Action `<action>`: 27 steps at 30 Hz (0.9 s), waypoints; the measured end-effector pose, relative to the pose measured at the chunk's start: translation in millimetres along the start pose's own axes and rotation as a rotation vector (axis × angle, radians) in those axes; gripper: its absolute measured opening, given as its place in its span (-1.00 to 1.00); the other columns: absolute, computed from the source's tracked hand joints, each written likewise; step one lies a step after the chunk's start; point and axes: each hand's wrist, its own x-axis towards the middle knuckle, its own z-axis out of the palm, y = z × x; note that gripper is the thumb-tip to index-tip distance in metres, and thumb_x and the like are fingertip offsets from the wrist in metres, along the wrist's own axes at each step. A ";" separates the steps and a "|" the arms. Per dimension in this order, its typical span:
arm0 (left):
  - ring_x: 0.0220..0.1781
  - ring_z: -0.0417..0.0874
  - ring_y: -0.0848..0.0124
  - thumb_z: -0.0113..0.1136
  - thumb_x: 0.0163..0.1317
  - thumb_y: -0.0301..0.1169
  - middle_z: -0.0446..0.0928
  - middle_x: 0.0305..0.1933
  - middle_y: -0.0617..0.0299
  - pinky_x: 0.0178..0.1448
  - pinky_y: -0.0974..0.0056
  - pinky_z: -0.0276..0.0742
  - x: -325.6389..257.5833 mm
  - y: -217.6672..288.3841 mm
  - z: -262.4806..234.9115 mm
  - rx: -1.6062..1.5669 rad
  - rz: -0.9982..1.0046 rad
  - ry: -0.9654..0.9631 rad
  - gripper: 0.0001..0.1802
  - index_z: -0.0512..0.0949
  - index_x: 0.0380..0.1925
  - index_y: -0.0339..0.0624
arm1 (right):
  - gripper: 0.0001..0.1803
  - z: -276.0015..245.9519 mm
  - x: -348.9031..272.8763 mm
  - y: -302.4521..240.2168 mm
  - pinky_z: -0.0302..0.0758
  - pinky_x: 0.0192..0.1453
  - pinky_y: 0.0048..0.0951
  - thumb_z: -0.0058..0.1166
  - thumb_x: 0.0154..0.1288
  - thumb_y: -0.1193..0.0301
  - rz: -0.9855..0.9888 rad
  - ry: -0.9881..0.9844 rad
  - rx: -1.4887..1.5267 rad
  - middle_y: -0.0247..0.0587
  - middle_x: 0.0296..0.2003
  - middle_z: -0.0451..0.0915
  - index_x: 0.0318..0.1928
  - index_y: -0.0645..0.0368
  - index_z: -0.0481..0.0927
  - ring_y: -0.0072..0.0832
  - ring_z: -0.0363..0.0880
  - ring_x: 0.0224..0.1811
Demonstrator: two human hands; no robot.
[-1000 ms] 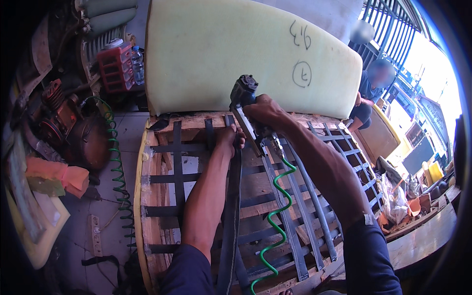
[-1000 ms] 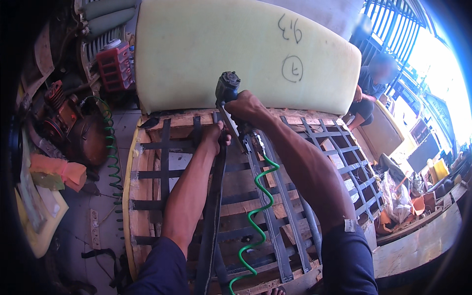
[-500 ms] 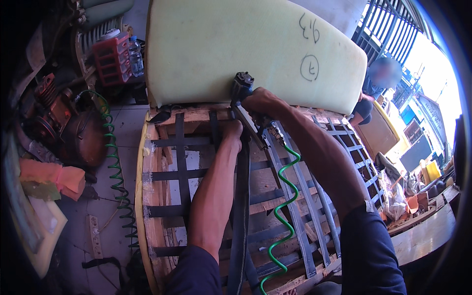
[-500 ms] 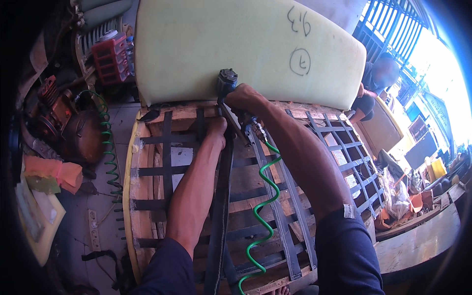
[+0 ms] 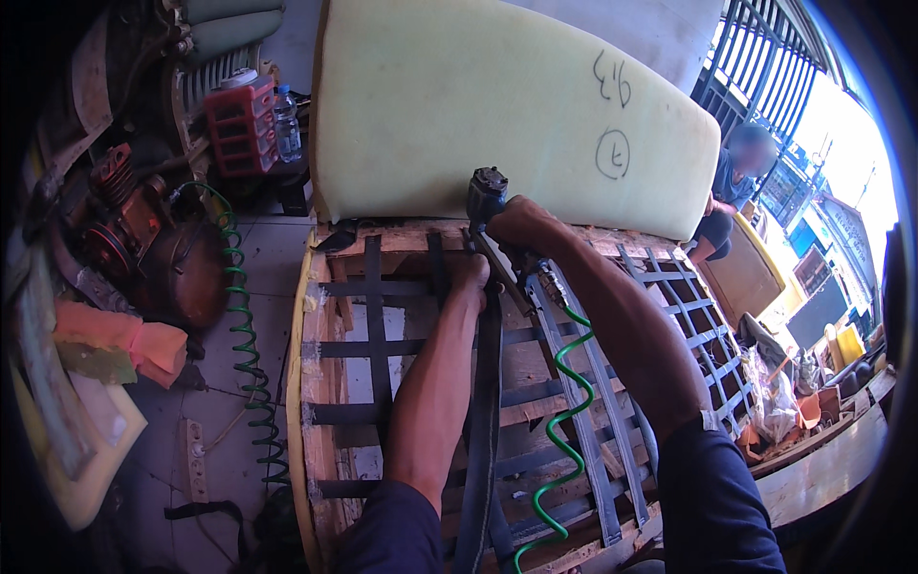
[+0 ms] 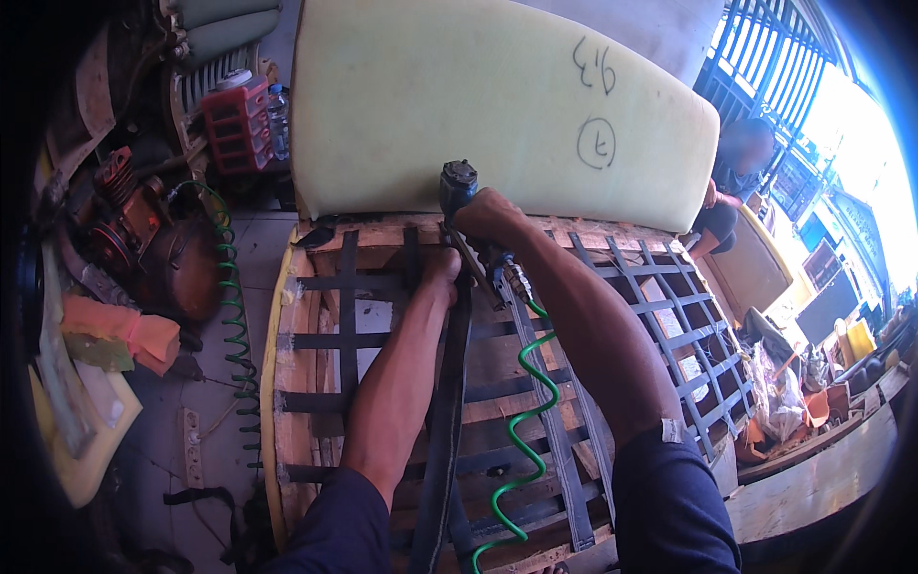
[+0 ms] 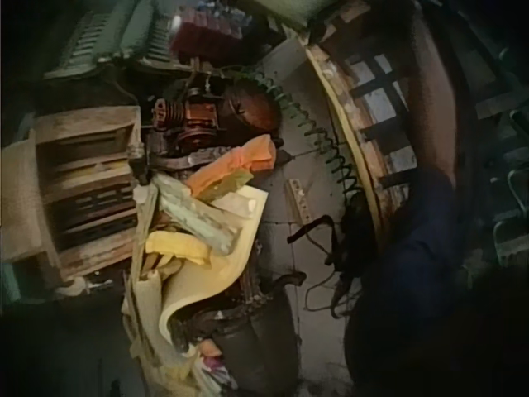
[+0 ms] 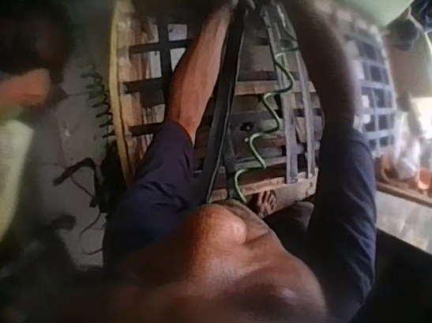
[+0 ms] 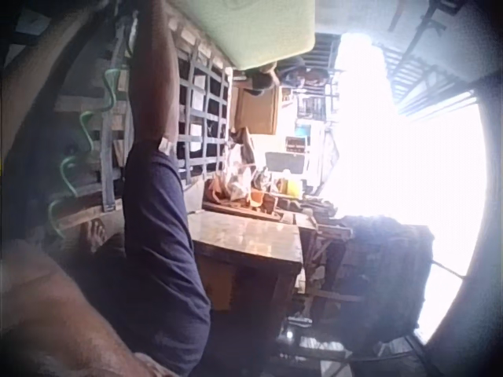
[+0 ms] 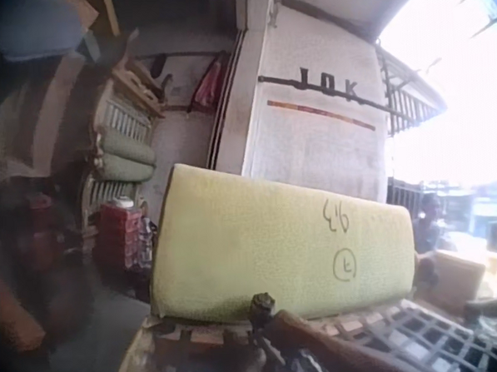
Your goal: The person attaches black webbing straps to a wooden furniture frame using a pneumatic nail gun and pliers. The person positions straps across the frame, staples them in place, and trims excess material.
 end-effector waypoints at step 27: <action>0.03 0.49 -0.04 0.25 0.32 -0.21 0.50 -0.05 -0.06 0.14 -0.05 0.38 -505.4 55.2 -21.7 1.940 0.442 -0.129 -0.61 0.56 -0.04 -0.31 | -0.44 -16.0 -524.9 287.0 0.54 -0.30 -0.50 0.20 -0.02 0.56 0.275 0.033 1.061 -0.31 -0.25 0.65 0.11 0.28 0.58 -0.60 0.60 -0.33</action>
